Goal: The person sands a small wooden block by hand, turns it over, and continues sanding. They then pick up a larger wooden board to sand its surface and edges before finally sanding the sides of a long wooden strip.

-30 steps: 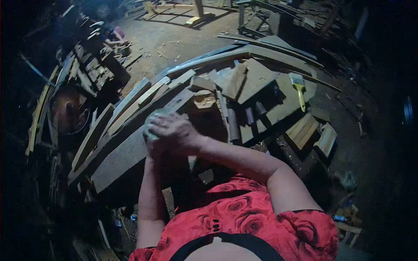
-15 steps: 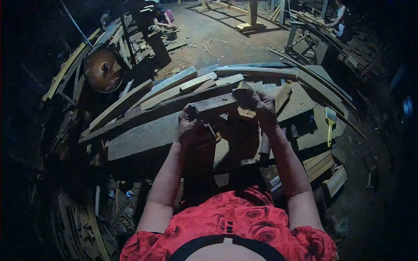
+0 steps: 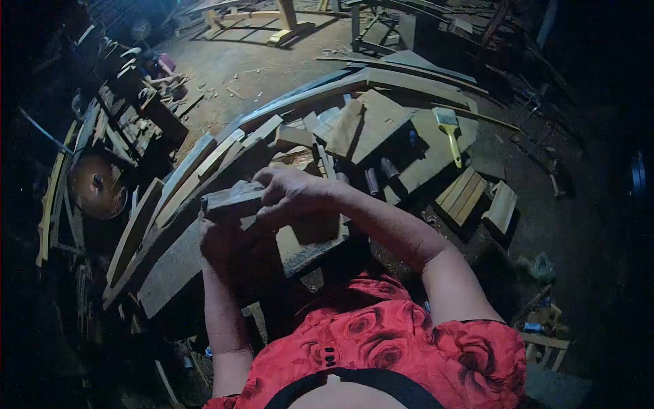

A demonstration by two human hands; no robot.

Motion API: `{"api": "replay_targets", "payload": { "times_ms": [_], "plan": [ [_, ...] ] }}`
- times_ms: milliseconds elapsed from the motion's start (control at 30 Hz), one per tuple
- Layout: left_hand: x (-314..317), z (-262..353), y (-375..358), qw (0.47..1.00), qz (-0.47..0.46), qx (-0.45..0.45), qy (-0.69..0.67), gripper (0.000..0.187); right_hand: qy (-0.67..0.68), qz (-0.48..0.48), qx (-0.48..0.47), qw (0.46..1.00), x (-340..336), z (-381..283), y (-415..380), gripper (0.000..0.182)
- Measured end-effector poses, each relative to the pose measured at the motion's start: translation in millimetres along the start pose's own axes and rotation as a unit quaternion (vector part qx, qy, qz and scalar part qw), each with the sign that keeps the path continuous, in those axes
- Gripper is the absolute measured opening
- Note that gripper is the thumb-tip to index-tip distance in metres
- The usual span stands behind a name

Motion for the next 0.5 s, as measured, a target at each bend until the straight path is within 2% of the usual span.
{"api": "replay_targets", "payload": {
  "times_ms": [100, 133, 167, 200, 233, 300, 333, 367, 400, 433, 500],
  "plan": [
    [-0.1, 11.5, 5.2, 0.998, 0.015, 0.046, 0.049, 0.026, 0.031, 0.053, 0.006, 0.998, 1.7, -0.3, -8.7, 0.033],
    [1.6, 14.4, 7.0, 1.0, 0.015, 0.02, -0.002, 0.026, 0.061, 0.109, 0.012, 0.992, 2.9, 7.9, -15.7, 0.032],
    [4.6, 16.5, 7.7, 0.984, 0.005, -0.068, -0.166, 0.026, 0.06, 0.109, 0.014, 0.992, -4.4, 10.1, -24.5, 0.032],
    [5.9, 14.7, 6.3, 0.845, 0.01, -0.254, -0.471, 0.027, 0.055, 0.156, 0.018, 0.986, -18.5, 13.8, -36.4, 0.033],
    [6.5, 17.4, 6.4, 0.844, 0.012, -0.256, -0.471, 0.027, 0.052, 0.201, 0.022, 0.978, -33.1, 18.2, -49.6, 0.034],
    [9.4, 21.9, 5.9, 0.872, 0.042, -0.301, -0.383, 0.029, 0.234, 0.269, 0.142, 0.923, -63.6, 39.1, -86.0, 0.031],
    [9.9, 16.9, 5.1, 0.871, 0.046, -0.303, -0.384, 0.029, 0.252, 0.352, 0.127, 0.893, -81.1, 24.0, -105.0, 0.024],
    [11.7, 9.2, 4.8, 0.881, 0.038, -0.296, -0.368, 0.028, 0.253, 0.332, 0.097, 0.903, -105.7, 72.1, -133.3, 0.02],
    [13.2, 4.9, 5.1, 0.89, 0.031, -0.289, -0.351, 0.028, 0.026, 0.42, 0.127, 0.898, -123.6, 80.2, -158.1, 0.022],
    [13.5, 5.1, 5.5, 0.889, 0.033, -0.29, -0.353, 0.028, -0.189, 0.498, 0.199, 0.823, -141.1, 87.7, -183.1, 0.023],
    [12.5, 7.5, 8.1, 0.895, 0.026, -0.284, -0.343, 0.028, -0.303, 0.534, 0.198, 0.764, -163.3, 86.8, -222.6, 0.029]
  ]
}}
Point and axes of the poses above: each hand's wrist, its own y-axis towards the middle knuckle, its own x-axis out of the palm, z = x × y, the point moved 1 cm from there along y, towards the middle knuckle, and after that the axes turned 10 degrees about y, right-handed, at the moved point
